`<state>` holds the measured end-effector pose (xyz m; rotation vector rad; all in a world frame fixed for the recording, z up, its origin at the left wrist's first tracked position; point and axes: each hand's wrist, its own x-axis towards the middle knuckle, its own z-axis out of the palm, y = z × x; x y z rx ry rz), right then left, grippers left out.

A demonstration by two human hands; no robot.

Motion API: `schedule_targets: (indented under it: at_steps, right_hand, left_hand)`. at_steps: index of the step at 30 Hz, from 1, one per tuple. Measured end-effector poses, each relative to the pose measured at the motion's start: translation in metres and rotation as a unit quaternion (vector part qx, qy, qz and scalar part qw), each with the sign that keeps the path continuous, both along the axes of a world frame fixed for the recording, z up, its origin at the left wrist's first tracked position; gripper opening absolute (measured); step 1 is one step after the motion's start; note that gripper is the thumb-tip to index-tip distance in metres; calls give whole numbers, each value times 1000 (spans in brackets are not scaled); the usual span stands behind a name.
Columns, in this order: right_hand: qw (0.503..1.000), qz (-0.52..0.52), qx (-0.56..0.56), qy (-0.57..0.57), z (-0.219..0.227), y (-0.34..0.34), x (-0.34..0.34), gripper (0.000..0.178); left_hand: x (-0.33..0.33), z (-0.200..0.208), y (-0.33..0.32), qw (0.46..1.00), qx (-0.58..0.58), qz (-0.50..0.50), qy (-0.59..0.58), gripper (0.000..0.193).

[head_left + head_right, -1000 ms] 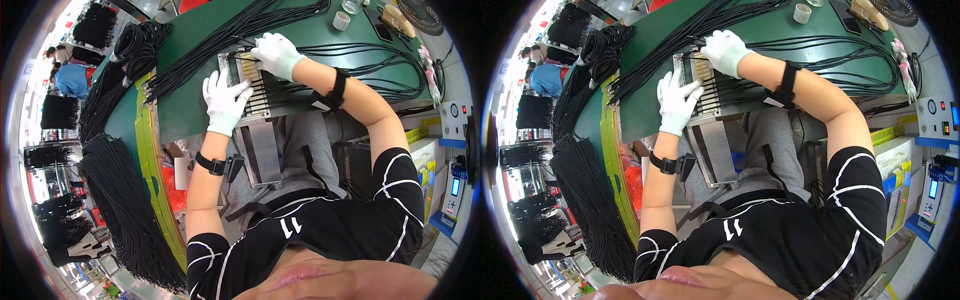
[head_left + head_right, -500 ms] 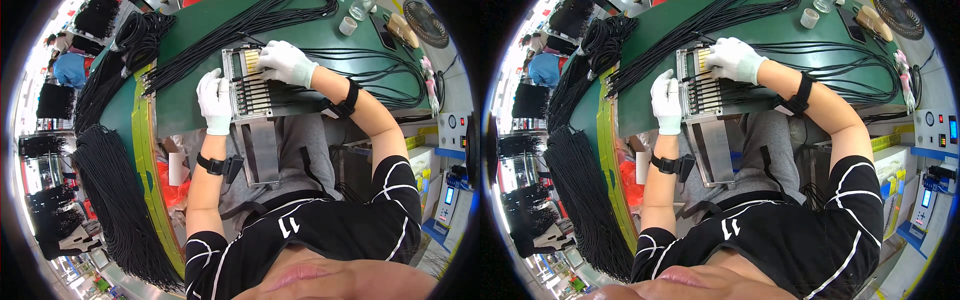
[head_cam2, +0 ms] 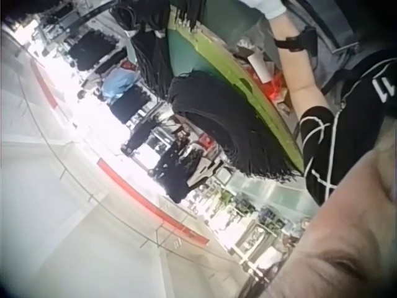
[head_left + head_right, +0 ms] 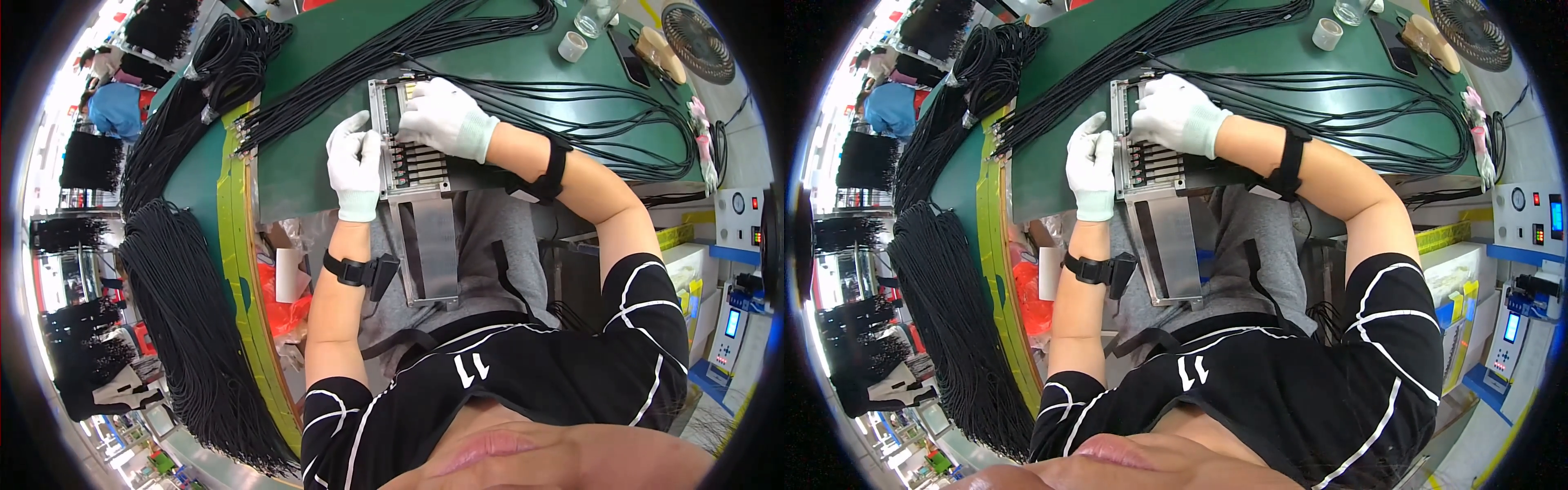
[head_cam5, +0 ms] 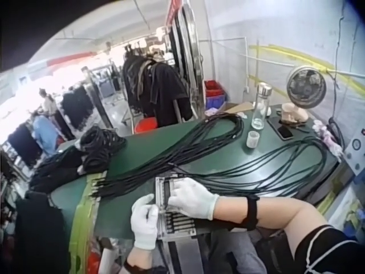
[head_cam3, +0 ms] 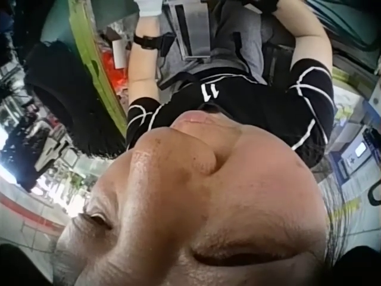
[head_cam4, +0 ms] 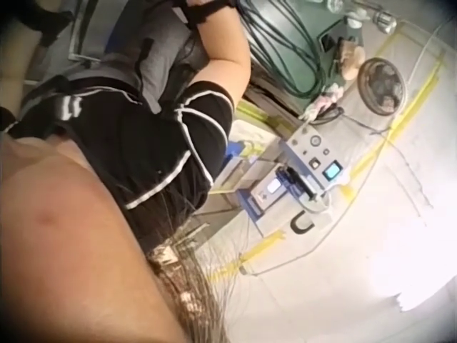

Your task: The person picks up a bundle of wires, places them into a metal jig, and aligns each wire into individual slots. After closing the jig's lid, the person moves the loaded jig to a machine, then returns it to the table to remove the wires.

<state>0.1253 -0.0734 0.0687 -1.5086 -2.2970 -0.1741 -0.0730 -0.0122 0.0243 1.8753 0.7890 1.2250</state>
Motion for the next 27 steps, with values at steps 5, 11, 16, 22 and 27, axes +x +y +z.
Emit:
schedule_targets:
  at_steps: [5, 11, 16, 22, 27]
  right_hand:
    - [997, -45, -15, 68, 5, -12, 31, 14]
    - [984, -66, -69, 154, 6, -20, 40, 8]
    - [997, -72, 7, 27, 9, -23, 40, 9]
    - [993, -96, 22, -60, 4, -24, 41, 11]
    - [991, -103, 22, -76, 6, -26, 37, 12]
  left_hand:
    - [-3, -7, 4, 998, 3, 60, 24, 16]
    - [2, 4, -2, 993, 52, 88, 57, 15]
    - [4, -2, 3, 981, 129, 99, 107, 14]
    - [6, 0, 3, 983, 132, 77, 99, 14]
    - [6, 2, 3, 986, 114, 74, 102, 13]
